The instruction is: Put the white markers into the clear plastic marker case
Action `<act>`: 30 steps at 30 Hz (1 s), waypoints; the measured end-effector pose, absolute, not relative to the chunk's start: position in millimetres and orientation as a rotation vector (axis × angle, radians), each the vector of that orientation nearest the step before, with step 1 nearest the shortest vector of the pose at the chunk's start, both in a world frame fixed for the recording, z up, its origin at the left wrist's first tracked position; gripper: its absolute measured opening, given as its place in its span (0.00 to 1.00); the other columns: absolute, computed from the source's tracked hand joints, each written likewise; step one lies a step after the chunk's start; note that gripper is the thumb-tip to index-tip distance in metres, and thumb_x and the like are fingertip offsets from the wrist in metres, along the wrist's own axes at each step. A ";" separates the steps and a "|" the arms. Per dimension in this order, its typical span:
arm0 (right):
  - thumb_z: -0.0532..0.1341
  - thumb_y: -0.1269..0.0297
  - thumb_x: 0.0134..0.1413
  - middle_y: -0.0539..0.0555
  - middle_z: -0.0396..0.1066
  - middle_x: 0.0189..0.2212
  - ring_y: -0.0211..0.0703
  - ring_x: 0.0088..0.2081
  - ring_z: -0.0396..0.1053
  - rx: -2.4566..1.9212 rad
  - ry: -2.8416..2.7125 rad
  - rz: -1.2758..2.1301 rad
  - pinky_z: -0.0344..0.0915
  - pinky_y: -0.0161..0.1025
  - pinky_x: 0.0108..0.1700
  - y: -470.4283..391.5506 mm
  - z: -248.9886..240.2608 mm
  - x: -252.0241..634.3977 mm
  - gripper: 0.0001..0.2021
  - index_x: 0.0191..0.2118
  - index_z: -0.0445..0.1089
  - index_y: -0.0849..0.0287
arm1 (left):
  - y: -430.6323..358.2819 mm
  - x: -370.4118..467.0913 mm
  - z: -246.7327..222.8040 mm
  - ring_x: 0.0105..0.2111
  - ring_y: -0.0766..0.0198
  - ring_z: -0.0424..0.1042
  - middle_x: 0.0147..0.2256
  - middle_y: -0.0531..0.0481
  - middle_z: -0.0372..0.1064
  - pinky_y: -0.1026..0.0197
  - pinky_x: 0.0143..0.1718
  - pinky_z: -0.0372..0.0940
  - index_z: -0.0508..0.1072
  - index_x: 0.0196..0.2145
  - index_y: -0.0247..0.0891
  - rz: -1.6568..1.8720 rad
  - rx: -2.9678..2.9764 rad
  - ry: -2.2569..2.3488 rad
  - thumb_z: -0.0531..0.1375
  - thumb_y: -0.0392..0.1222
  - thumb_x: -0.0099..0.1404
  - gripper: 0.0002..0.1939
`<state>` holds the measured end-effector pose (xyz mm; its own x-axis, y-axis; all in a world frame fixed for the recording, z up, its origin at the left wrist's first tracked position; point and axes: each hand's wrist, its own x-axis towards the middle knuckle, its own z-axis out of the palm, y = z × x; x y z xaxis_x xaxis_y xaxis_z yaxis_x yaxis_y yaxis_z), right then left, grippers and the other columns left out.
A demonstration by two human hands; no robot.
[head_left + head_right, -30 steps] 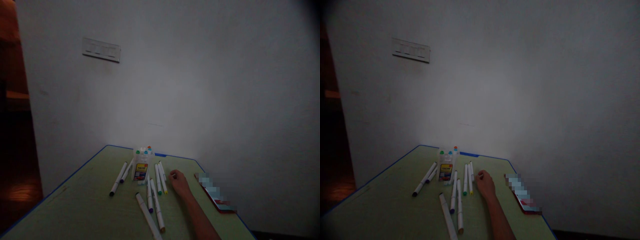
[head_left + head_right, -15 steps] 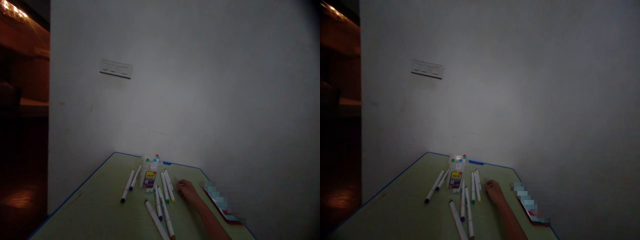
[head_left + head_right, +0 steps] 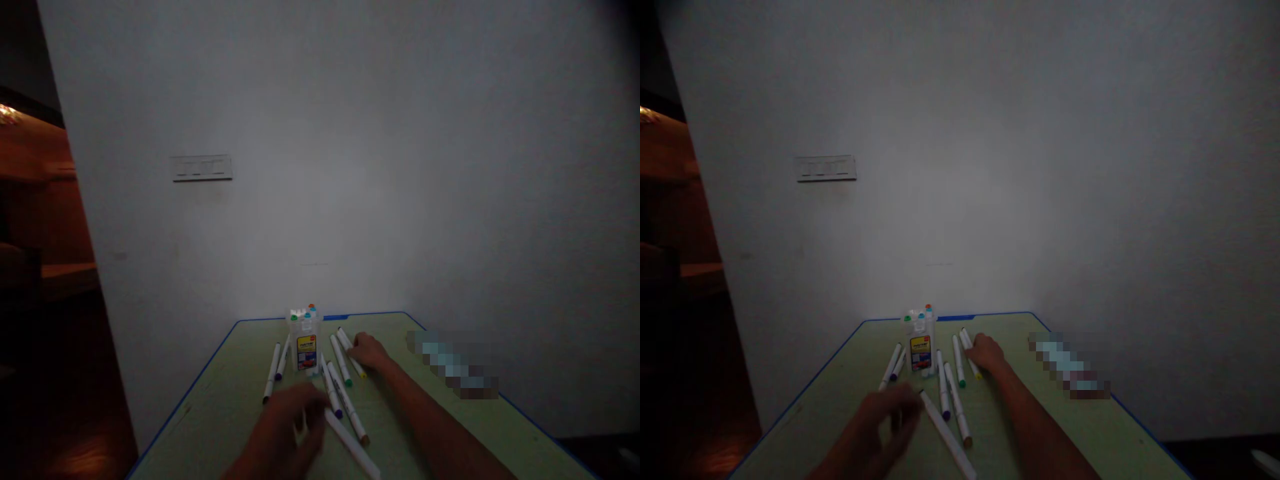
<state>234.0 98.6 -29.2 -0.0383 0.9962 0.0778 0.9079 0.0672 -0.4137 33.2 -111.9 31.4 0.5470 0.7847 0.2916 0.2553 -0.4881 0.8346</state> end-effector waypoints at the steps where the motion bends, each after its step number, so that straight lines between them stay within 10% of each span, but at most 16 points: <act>1: 0.56 0.61 0.42 0.61 0.72 0.36 0.49 0.38 0.69 -1.887 -1.994 0.351 0.57 0.38 0.32 100.1 -31.8 235.1 0.11 0.33 0.67 0.61 | -90.3 27.0 40.9 0.33 0.62 0.67 0.35 0.46 0.69 0.61 0.31 0.62 0.70 0.38 0.41 1.087 1.963 0.982 0.51 0.46 0.60 0.13; 4: 0.56 0.61 0.42 0.59 0.72 0.34 0.47 0.36 0.69 -1.827 -1.967 0.326 0.56 0.36 0.31 102.1 -37.2 238.5 0.10 0.32 0.66 0.60 | -29.3 16.0 62.8 0.29 0.63 0.65 0.30 0.49 0.66 0.62 0.28 0.61 0.68 0.33 0.37 1.852 1.441 1.354 0.57 0.45 0.49 0.13; 10: 0.56 0.61 0.43 0.58 0.72 0.32 0.45 0.34 0.68 -1.776 -1.968 0.301 0.54 0.36 0.30 97.6 -37.8 240.2 0.09 0.30 0.66 0.60 | 21.1 8.1 47.8 0.26 0.68 0.62 0.28 0.54 0.61 0.66 0.25 0.58 0.66 0.35 0.37 2.049 1.076 1.306 0.56 0.45 0.47 0.16; 30: 0.60 0.64 0.38 0.62 0.72 0.36 0.51 0.38 0.69 -1.847 -2.074 0.337 0.58 0.38 0.33 81.4 -22.3 244.1 0.11 0.32 0.68 0.62 | 42.1 -50.2 -10.6 0.38 0.50 0.70 0.40 0.37 0.71 0.56 0.35 0.61 0.69 0.42 0.35 0.474 1.968 2.252 0.56 0.50 0.49 0.24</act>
<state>244.1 81.4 -22.3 -0.0947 0.9909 0.0958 0.9097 0.1252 -0.3959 -50.2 42.1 -10.6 -0.1513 0.9814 0.1183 0.9459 0.1090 0.3056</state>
